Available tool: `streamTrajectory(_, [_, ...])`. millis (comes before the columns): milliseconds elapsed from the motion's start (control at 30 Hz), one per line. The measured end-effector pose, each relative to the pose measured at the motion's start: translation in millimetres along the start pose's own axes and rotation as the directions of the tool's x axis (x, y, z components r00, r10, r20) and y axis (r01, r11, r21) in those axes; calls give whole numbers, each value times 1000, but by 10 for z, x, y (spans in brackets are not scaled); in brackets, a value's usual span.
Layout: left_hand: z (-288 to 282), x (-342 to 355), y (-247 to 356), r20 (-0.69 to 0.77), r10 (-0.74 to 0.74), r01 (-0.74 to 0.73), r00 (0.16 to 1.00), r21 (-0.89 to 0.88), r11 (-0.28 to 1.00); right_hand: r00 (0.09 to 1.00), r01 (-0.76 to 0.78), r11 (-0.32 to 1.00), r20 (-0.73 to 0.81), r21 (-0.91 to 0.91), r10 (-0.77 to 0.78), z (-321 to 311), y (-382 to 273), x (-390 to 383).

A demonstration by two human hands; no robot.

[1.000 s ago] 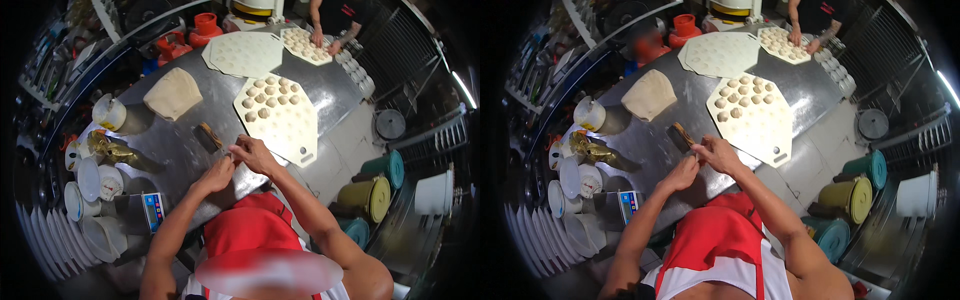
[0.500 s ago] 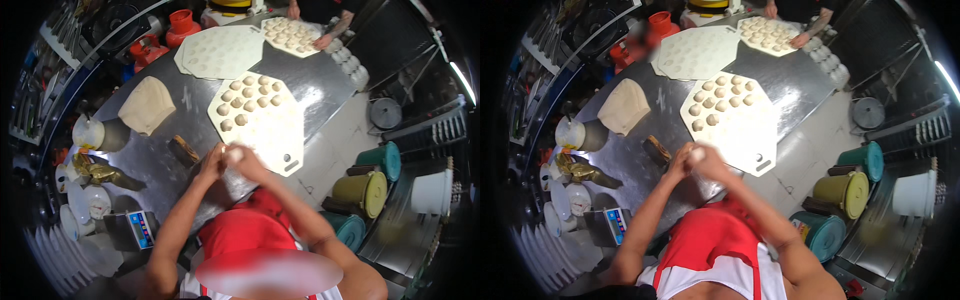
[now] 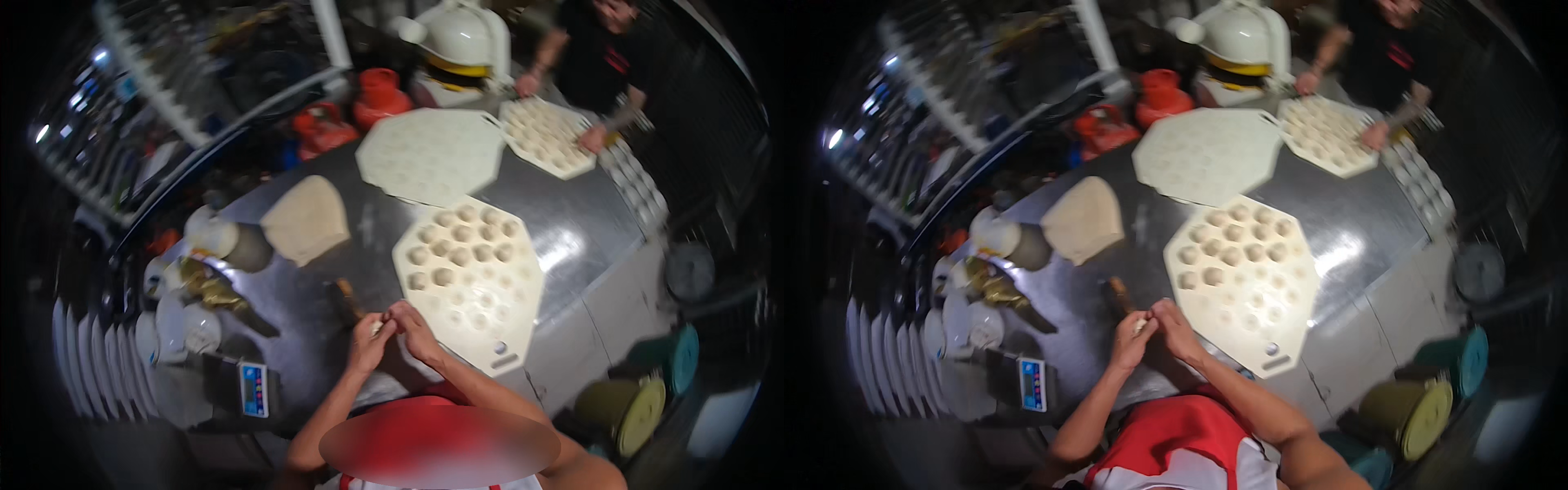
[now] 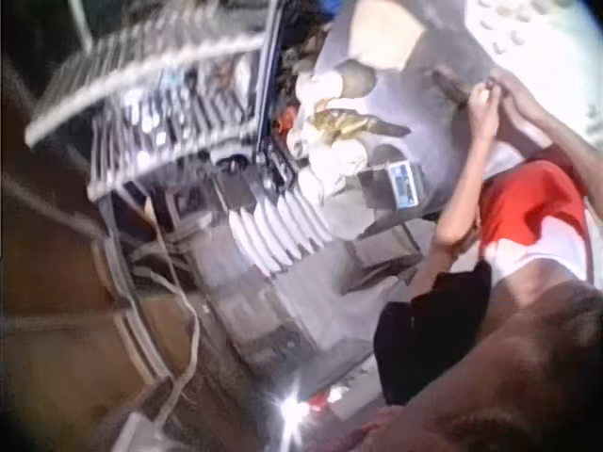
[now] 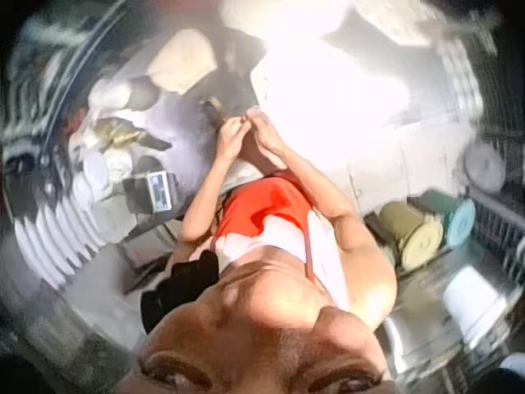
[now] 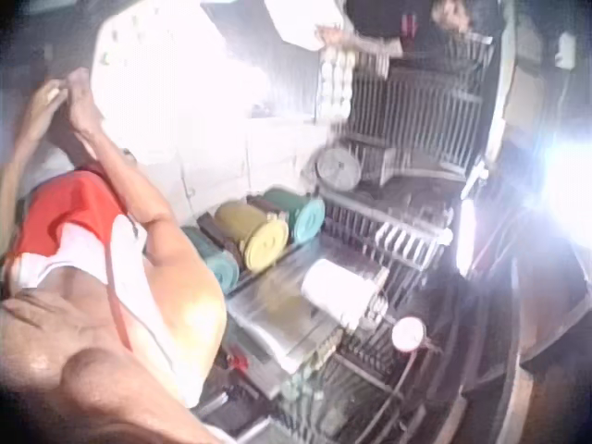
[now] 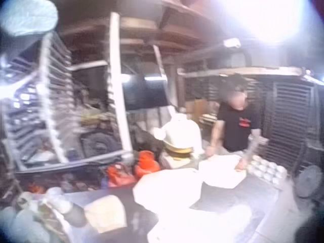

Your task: The person prepares small portions of dough by hand, rolling pieces into balls and placing them into the compartments of a specialized tray, while also using a scraper and a roller to shape larger sections of dough on a metal table.

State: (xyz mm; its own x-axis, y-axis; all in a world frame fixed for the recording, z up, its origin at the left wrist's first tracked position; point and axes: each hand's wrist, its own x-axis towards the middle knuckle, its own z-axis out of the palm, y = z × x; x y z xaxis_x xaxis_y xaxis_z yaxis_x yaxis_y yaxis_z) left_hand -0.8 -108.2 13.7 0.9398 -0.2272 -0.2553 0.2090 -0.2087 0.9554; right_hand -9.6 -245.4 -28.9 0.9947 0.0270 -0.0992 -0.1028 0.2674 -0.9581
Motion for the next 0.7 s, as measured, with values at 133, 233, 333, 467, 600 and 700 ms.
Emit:
streamTrajectory(133, [-223, 226, -14, 81, 206, -210, 975, 49, 976, 972, 162, 966, -133, -203, -191, 4, -73, 25])
streamTrajectory(233, [-358, -36, -146, 52, 223, -213, 973, -154, 965, 983, -33, 998, -177, 45, 41, 321, -447, -464])
streamTrajectory(333, [-897, -304, 60, 33, 278, -266, 960, -202, 943, 992, 79, 989, -92, -127, -91, 829, -672, -453])
streamTrajectory(467, [-1541, -634, 541, -102, 430, -419, 897, 112, 901, 961, 252, 887, -10, -388, -277, 1378, -921, -235])
streamTrajectory(600, [-1742, -634, 616, -6, 337, -336, 942, 36, 941, 951, 307, 799, 130, -517, -281, 1522, -1067, -323])
streamTrajectory(700, [-1889, -736, 476, 16, 346, -346, 938, 4, 938, 948, 314, 858, 93, -406, -303, 1623, -955, -428])
